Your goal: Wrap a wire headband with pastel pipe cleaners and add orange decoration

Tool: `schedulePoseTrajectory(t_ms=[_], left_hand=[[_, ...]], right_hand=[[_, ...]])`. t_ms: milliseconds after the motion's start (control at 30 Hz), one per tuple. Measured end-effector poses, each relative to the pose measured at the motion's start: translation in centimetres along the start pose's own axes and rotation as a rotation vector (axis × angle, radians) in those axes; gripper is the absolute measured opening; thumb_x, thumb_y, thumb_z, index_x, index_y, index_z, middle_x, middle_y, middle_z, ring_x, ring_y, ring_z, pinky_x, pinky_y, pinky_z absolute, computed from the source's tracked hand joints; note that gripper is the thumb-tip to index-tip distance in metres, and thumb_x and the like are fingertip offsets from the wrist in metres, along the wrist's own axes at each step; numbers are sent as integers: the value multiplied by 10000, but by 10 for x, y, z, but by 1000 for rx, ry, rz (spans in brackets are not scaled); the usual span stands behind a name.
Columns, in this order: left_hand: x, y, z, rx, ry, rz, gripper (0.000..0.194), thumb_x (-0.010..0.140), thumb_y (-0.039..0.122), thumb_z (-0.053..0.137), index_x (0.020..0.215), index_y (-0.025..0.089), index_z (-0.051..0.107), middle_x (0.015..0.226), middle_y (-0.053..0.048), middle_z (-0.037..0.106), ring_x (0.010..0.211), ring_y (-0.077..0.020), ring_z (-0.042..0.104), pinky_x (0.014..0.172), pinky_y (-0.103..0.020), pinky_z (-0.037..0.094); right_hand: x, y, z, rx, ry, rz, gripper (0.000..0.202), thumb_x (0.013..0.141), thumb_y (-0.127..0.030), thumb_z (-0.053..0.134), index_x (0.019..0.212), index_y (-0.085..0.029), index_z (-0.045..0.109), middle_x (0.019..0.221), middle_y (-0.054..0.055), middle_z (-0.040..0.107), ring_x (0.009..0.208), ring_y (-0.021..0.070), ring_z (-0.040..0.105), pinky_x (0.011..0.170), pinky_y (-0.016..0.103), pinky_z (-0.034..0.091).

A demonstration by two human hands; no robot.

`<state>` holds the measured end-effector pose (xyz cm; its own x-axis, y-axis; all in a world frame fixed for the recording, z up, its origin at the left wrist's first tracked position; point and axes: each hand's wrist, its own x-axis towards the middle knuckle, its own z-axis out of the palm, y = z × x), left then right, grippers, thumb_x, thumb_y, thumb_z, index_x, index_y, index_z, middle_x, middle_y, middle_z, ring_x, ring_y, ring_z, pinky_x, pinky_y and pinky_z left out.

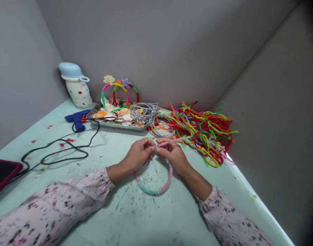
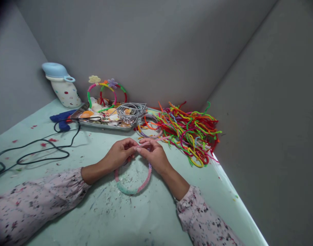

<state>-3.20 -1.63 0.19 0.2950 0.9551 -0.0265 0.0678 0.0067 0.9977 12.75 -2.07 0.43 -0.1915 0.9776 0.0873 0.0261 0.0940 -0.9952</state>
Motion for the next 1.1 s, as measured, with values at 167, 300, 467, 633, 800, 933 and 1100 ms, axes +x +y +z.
schedulePoseTrajectory(t_ms=[167,300,467,633,800,933,1100], left_hand=[[0,0,0,7,29,-23,192,781,350,556,829,165,540,528,37,508,408,-71,419,381,-176,312],[-2,1,0,8,40,-31,199,780,362,555,819,168,536,524,41,505,399,-68,405,385,-179,297],[-2,2,0,28,57,8,187,780,345,555,827,165,544,536,47,482,438,-70,385,409,-184,281],[-1,0,-1,24,68,74,155,771,305,567,815,157,555,602,39,482,511,-73,395,477,-189,307],[-2,4,0,-32,39,69,124,770,271,568,810,155,545,636,27,509,519,-72,393,488,-197,300],[-2,7,0,-44,60,63,118,761,267,573,791,159,535,614,38,495,499,-69,380,483,-200,297],[-2,6,0,-6,71,63,135,767,288,567,764,159,526,562,53,457,473,-65,346,468,-199,280]], right_hand=[[1,4,-3,-20,0,-44,146,701,-311,680,777,-194,634,1084,45,558,679,106,517,563,245,445],[1,4,-4,21,-3,-16,118,692,-285,689,740,-190,638,1054,47,565,687,116,521,559,246,434],[1,4,-3,118,-23,20,138,673,-278,710,734,-186,627,894,19,596,603,95,491,542,240,410],[1,5,-4,105,-26,64,181,680,-306,699,757,-173,604,641,-2,590,568,118,504,533,247,403],[1,3,-4,60,-44,99,175,709,-320,655,748,-164,585,601,3,605,516,115,512,513,251,406],[2,2,-3,38,-36,116,169,704,-314,646,729,-168,565,587,-4,611,494,113,515,502,248,407],[1,1,-2,36,-42,125,178,717,-312,639,790,-173,555,602,-12,615,494,107,519,500,235,406]])
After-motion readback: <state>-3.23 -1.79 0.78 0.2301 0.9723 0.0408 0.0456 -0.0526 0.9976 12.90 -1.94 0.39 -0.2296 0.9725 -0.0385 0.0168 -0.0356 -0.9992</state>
